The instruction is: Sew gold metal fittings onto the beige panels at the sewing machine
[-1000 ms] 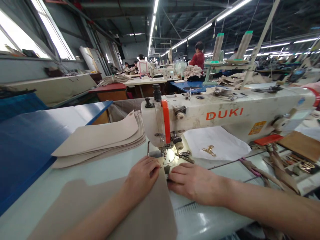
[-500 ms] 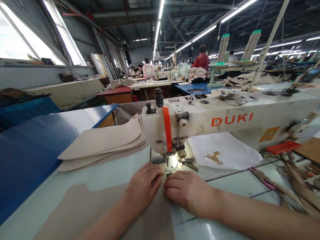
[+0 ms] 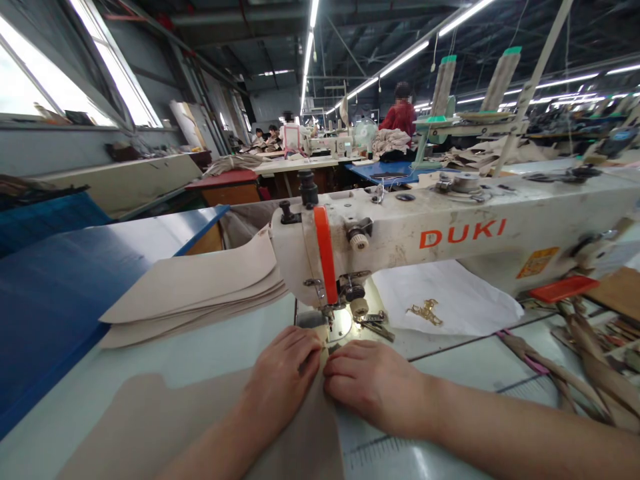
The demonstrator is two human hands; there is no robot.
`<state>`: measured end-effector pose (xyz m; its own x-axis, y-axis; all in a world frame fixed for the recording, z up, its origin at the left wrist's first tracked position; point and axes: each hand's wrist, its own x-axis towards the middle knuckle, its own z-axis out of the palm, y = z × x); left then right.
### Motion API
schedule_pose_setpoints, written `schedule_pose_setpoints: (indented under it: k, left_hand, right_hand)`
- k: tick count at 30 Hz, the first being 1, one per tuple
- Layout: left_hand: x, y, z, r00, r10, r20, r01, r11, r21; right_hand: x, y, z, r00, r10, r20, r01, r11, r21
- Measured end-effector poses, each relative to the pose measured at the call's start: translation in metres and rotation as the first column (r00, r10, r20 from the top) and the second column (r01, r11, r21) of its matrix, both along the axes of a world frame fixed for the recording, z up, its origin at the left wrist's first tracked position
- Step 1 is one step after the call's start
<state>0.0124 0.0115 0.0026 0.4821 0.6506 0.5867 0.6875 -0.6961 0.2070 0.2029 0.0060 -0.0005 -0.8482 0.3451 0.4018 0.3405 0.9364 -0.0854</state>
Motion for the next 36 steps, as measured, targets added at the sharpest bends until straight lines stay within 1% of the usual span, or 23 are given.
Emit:
schedule_pose_setpoints:
  k: [10, 16, 23, 29, 32, 36]
  left_hand:
    - [0.0002, -0.0011, 0.0005, 0.999, 0.022, -0.043, -0.021, 1.000, 0.021]
    - [-0.0003, -0.0009, -0.0007, 1.000, 0.005, -0.030, -0.004, 1.000, 0.029]
    - [0.0017, -0.0006, 0.0003, 1.000, 0.009, -0.019, -0.009, 1.000, 0.007]
    - [0.0018, -0.0014, 0.0029, 1.000, 0.007, 0.001, -0.007, 1.000, -0.030]
    - [0.0011, -0.0019, 0.0027, 1.000, 0.004, 0.011, -0.004, 0.999, -0.045]
    - [0.0006, -0.0025, 0.0024, 1.000, 0.003, 0.013, -0.003, 0.998, -0.055]
  right_hand:
    - [0.0005, 0.0007, 0.0024, 1.000, 0.003, -0.011, -0.003, 1.000, -0.011]
    - [0.0007, 0.0006, 0.0031, 1.000, 0.004, -0.012, -0.004, 1.000, -0.011]
    - [-0.0002, -0.0002, 0.0014, 1.000, -0.001, -0.021, 0.001, 1.000, -0.004]
    - [-0.0021, 0.0031, 0.0011, 0.996, -0.072, -0.045, 0.072, 0.997, 0.001]
    - [-0.0039, 0.0035, 0.0024, 0.995, -0.096, -0.028, 0.097, 0.995, 0.033]
    - [-0.0061, 0.0023, 0.0031, 0.993, -0.120, 0.006, 0.120, 0.992, 0.040]
